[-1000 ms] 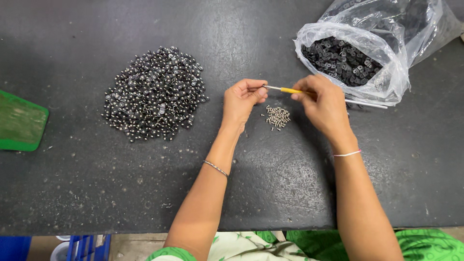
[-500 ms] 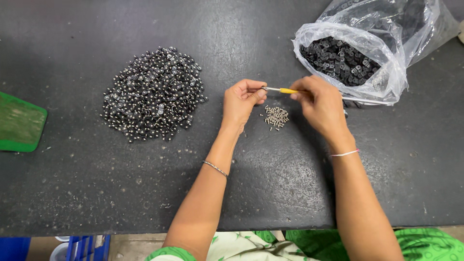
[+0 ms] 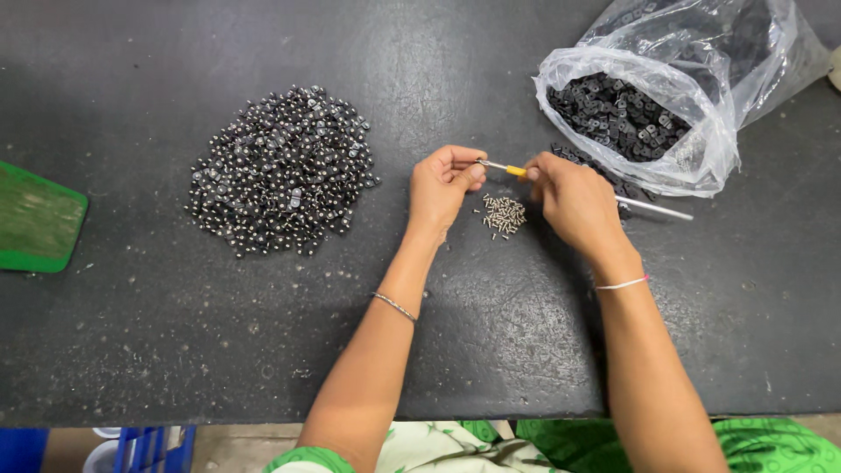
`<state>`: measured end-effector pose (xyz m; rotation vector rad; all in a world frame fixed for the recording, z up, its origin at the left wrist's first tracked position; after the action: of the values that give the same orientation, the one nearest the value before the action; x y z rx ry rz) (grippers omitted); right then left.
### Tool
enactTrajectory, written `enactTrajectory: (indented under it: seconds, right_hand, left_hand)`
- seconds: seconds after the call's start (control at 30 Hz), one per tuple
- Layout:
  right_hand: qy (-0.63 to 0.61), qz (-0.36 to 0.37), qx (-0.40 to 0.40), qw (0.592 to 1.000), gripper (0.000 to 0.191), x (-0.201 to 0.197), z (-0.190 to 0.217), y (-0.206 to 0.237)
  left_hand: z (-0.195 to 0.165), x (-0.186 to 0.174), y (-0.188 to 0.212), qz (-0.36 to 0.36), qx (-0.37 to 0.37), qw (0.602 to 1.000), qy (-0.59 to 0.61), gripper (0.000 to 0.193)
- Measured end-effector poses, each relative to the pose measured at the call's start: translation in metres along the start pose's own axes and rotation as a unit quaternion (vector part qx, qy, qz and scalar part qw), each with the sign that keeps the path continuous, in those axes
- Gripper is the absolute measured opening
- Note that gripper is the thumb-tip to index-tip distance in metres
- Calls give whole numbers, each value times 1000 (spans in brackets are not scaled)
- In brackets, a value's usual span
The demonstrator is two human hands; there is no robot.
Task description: The person sits at a workbench assembling snap fasteners. They pick a black plastic cap and a metal post, press the post into the cap by hand to join the two parts, and place the assembled fastener onto a growing pile, repeating the cycle. Occasionally they use a yellow-handled rod to help seat a part.
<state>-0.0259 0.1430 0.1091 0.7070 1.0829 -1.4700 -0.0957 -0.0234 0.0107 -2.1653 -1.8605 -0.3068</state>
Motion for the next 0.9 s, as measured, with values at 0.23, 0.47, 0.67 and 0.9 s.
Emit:
enactTrajectory:
  seconds: [0.23,0.47,0.67,0.9]
  right_hand:
    - [-84,-86,11,993,14,-38,-49,4]
    - [-35,-137,94,986,17,-48,-113,12]
    - [66,-239,9,969,30,-58,-90,16]
    - [62,-103,-41,992,18,-22,-49,3]
  left_hand:
    - [-108,-78,18,-196,278,900,-273,17]
    - [-149,-149,51,-390,308,763,-414,33]
    - [-162,-129,59,-401,330,718,-464,49]
    - [-143,-40,45,-213,364,819,-389,41]
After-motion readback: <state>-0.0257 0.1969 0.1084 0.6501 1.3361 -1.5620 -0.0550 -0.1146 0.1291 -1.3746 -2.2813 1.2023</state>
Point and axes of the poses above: each hand's wrist, its own y-axis away from the middle knuckle, its own x-axis out of the palm, z = x × y, the point moved 9 cm from there along -y, towards the middle knuckle, and after that the axes turned 6 degrees about y, right-handed, at the moved point
